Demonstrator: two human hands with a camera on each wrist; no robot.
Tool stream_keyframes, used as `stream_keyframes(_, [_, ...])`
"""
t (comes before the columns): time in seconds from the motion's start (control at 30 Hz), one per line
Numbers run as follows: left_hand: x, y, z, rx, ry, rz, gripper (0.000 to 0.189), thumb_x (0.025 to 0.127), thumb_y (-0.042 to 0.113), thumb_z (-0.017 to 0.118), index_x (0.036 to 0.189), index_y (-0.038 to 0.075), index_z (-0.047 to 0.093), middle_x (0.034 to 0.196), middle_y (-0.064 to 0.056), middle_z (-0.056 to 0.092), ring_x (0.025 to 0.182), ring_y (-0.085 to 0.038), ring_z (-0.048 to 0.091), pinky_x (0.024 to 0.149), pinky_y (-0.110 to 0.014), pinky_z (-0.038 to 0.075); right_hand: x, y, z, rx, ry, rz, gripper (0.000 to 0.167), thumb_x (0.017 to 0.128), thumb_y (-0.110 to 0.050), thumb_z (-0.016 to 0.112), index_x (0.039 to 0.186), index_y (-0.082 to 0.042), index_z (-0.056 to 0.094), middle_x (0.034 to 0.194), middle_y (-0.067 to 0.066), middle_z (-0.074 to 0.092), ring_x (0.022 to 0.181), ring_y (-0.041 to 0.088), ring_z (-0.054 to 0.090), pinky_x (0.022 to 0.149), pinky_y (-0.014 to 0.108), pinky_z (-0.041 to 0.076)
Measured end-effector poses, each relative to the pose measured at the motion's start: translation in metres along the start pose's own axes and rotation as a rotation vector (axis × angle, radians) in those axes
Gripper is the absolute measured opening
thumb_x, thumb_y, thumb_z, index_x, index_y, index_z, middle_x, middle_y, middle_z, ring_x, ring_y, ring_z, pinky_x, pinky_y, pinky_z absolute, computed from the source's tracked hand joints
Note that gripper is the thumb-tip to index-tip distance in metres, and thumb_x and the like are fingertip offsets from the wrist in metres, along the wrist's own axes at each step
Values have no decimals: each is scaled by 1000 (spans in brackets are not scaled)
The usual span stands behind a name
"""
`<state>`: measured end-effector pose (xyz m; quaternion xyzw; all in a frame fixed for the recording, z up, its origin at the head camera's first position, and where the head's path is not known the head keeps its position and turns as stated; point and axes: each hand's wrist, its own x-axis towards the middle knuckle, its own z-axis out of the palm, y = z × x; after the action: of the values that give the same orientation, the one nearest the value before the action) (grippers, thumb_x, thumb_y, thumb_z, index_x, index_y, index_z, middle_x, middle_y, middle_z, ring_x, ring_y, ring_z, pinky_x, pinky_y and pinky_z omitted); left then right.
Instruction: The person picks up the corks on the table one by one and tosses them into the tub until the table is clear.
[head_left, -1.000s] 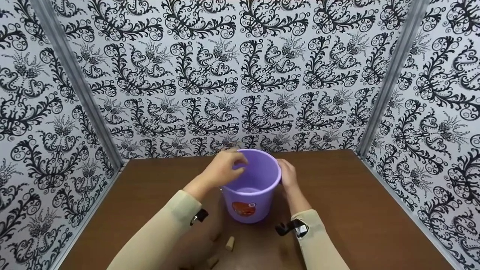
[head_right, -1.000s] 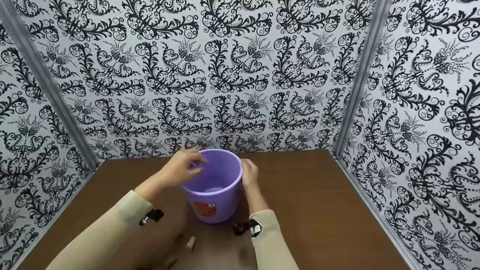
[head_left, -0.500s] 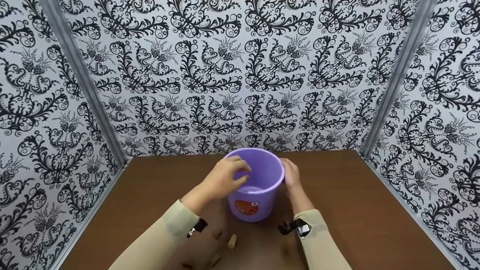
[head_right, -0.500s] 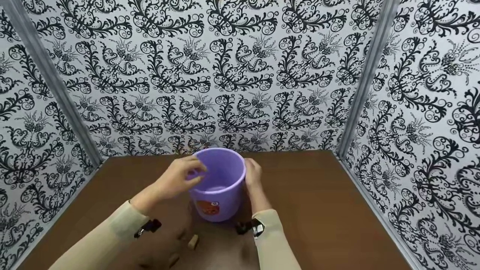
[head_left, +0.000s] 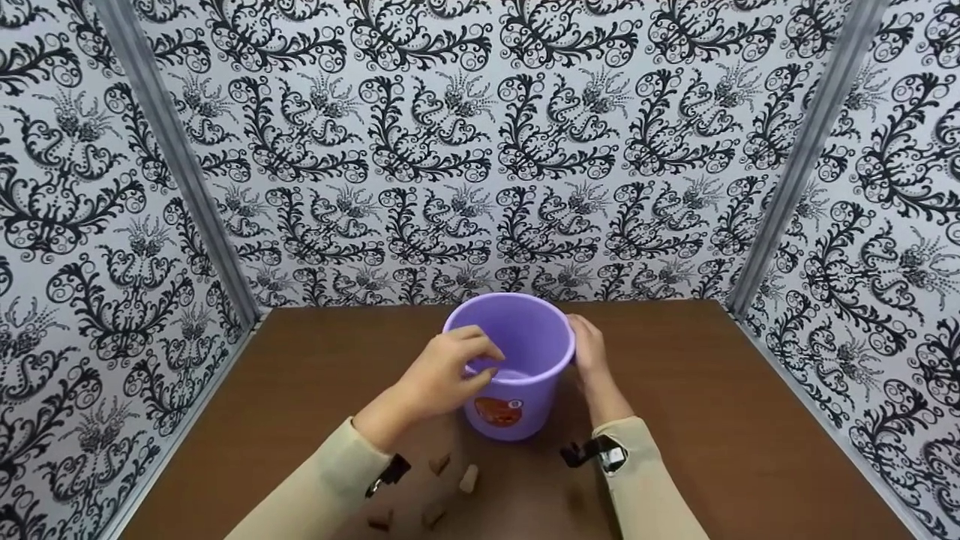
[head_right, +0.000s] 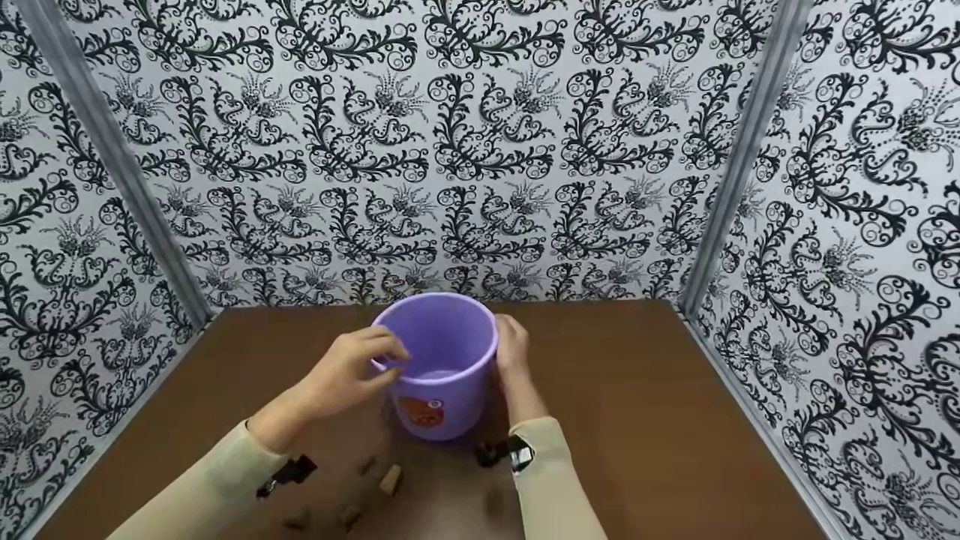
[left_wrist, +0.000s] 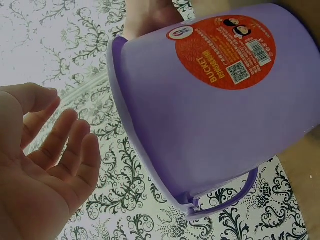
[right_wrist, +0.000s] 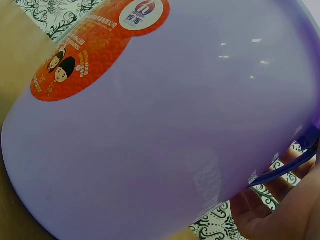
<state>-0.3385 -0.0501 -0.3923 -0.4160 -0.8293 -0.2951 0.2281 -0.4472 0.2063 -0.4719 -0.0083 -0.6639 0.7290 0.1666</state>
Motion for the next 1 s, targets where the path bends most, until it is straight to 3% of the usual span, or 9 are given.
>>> stream_keyframes(0.17, [-9,3,-1,19,39,7,13,89,9,80,101,11,78,99,-3,72,95,-17,69,88,-30,61,0,0,-3,-2,-8,4,31,105,-10,52,112,11,73,90,-6,75,86,4,62,86,19,49])
stream_keyframes(0.37, [-21,7,-3,-3,50,-32,14,88,9,80,101,11,78,100,-3,72,91,-20,68,83,-31,59,-4,-9,-5,3,-20,46,31,105,-9,52,114,15,70,91,-4,75,87,6,62,84,20,49])
stream_keyframes(0.7, [-47,1,-3,-96,50,-88,16,87,3,79,101,8,76,106,-5,74,88,-21,70,77,-28,62,-1,0,3,18,28,80,31,104,-16,55,114,4,77,101,-2,76,93,5,61,94,24,47])
stream_keyframes(1.0, [-70,-3,9,-163,19,-138,16,87,4,79,102,10,77,102,-1,73,86,-9,67,75,-27,63,2,2,-2,54,-13,106,34,106,-16,52,115,11,73,92,-1,75,88,11,63,84,26,51])
